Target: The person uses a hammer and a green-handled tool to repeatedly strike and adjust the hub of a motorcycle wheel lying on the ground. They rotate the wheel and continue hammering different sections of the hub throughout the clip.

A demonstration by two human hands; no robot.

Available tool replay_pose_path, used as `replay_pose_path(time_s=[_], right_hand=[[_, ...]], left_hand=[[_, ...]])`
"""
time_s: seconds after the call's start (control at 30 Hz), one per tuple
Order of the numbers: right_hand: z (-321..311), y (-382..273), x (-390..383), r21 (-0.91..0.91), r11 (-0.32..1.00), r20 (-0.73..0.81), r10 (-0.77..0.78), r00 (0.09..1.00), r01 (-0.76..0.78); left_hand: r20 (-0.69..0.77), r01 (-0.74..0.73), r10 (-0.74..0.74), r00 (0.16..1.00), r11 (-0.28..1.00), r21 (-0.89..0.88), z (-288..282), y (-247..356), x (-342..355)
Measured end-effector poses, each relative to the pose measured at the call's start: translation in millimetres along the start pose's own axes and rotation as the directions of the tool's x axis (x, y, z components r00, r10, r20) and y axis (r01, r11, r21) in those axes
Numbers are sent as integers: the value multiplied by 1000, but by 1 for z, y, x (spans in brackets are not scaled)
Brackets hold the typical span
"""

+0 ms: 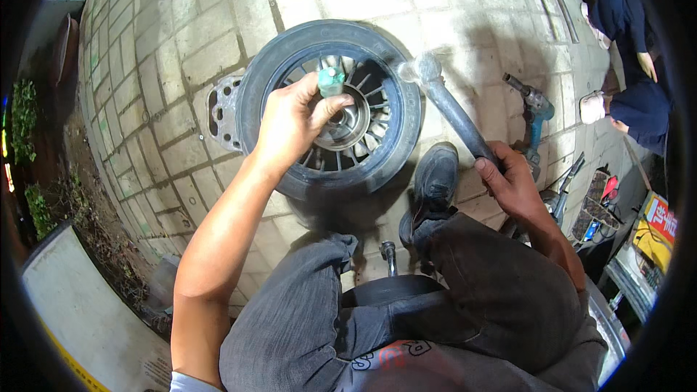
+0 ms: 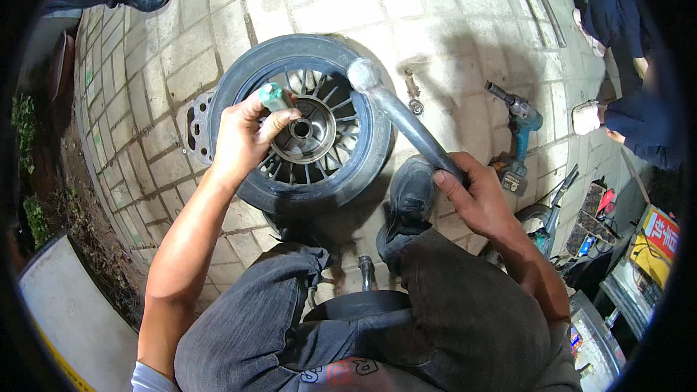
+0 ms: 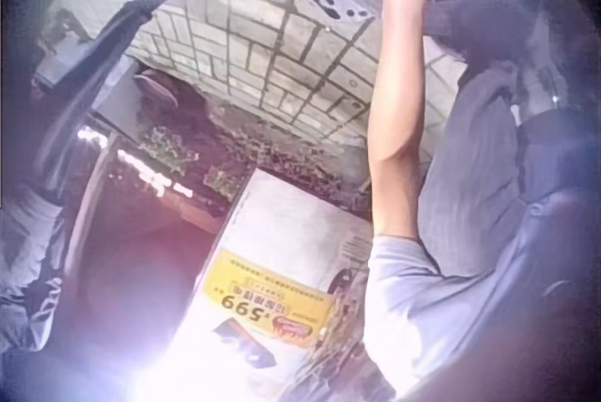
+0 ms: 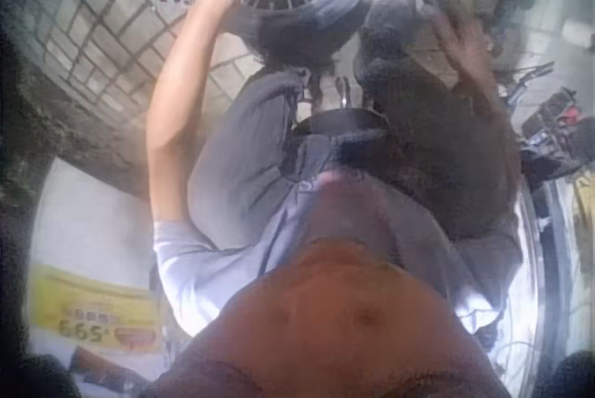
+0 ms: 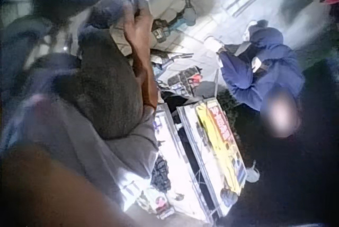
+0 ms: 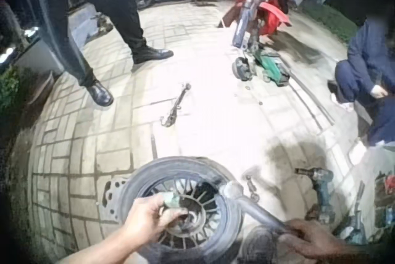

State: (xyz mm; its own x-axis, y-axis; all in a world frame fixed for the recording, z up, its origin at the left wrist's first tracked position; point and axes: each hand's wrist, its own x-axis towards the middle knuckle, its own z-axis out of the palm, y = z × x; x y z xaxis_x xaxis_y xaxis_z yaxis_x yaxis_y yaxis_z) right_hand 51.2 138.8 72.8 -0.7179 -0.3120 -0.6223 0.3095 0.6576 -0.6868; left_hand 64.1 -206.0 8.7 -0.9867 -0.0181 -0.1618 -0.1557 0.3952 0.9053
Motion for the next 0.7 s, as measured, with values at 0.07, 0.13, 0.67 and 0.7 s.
replay_pose_path(time_s=[0.07, 0.13, 0.67, 0.7], right_hand=[[-3, -29, -4, -12, 993, 29, -115, 993, 116], [-4, -44, -9, 93, 967, 20, -240, 971, 237], [0, -86, -15, 81, 935, -60, -340, 938, 345], [1, -74, -12, -49, 946, -65, -323, 944, 320]], left_hand=[[-25, -26, 28, 999, 998, 58, 2, 1, 0], [-54, -56, 62, 997, 993, 101, 3, 4, 2], [-49, -122, 136, 989, 968, 220, 10, -8, 8], [-44, -146, 158, 987, 970, 195, 11, -6, 12]])
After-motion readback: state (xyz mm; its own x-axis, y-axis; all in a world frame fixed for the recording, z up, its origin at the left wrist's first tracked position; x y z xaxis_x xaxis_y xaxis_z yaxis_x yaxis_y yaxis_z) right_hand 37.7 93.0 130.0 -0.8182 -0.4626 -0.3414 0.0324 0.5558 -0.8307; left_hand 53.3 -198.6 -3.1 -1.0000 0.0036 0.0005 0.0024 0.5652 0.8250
